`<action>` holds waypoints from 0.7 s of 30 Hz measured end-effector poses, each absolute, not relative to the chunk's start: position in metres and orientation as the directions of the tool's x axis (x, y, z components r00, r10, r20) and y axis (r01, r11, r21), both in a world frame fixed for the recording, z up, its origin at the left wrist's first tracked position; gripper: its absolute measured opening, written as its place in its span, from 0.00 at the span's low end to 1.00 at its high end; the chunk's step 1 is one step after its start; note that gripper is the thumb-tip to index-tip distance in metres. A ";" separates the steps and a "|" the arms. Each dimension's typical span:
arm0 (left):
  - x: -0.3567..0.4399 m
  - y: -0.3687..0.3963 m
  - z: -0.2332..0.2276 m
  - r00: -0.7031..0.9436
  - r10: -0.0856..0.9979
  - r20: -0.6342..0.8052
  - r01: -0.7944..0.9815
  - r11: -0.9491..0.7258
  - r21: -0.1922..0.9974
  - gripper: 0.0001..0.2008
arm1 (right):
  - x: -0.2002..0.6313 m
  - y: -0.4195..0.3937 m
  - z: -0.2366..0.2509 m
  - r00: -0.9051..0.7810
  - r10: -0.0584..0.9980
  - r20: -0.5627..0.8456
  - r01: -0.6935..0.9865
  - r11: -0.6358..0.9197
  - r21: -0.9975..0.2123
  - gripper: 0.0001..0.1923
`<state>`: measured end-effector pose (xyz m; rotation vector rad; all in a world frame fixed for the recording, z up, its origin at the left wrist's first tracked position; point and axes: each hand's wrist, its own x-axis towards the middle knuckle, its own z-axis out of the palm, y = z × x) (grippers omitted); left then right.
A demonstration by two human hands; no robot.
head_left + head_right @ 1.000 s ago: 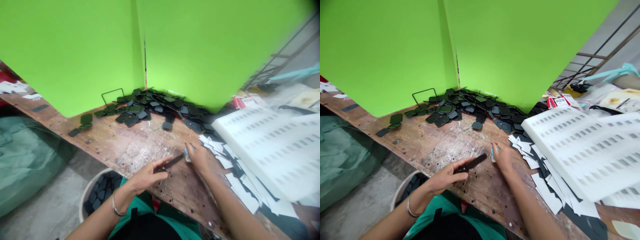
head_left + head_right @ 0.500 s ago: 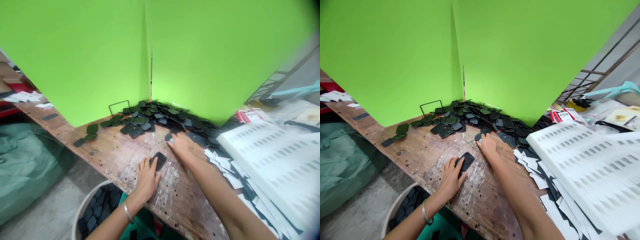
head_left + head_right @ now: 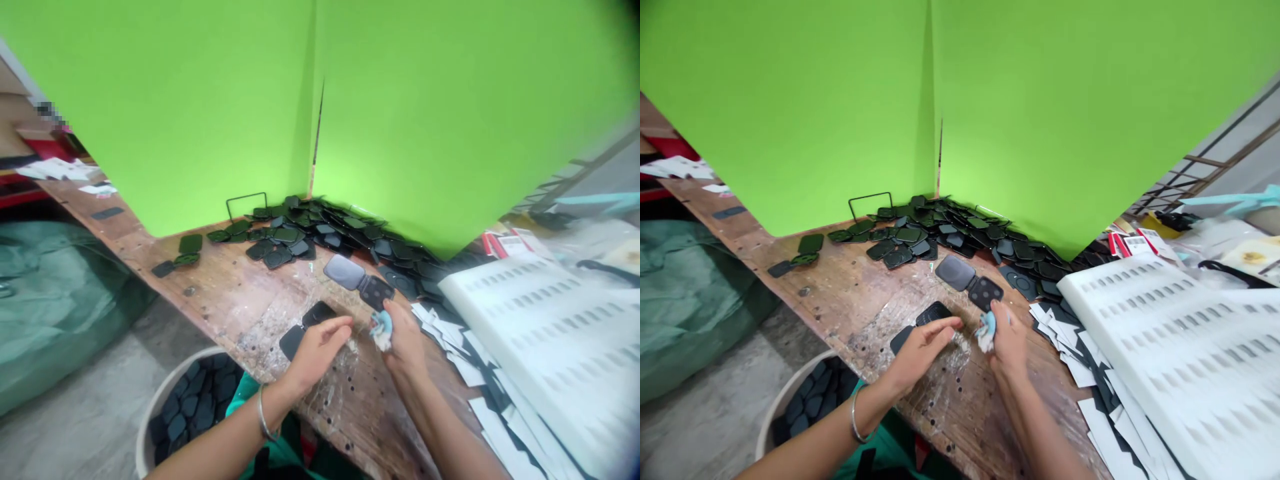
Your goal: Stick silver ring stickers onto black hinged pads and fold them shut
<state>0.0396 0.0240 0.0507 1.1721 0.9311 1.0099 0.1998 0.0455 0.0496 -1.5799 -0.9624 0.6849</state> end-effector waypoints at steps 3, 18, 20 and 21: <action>0.061 0.023 0.052 0.306 0.950 -0.059 -0.420 0.191 0.887 0.25 | 0.180 0.006 0.044 0.422 0.864 -0.274 -0.313 -0.144 -0.939 0.21; 0.043 0.010 0.057 0.446 0.875 -0.192 -0.324 0.357 0.876 0.26 | 0.212 -0.033 0.073 0.334 0.890 0.310 0.491 0.116 -0.863 0.19; 0.047 0.006 0.057 0.459 0.878 -0.133 -0.233 0.263 0.936 0.25 | 0.199 -0.033 0.072 0.191 0.849 0.493 0.596 0.299 -0.745 0.15; 0.049 0.003 0.056 0.458 0.886 -0.078 -0.184 0.181 0.966 0.24 | 0.194 -0.031 0.070 0.089 0.826 0.556 0.650 0.375 -0.661 0.14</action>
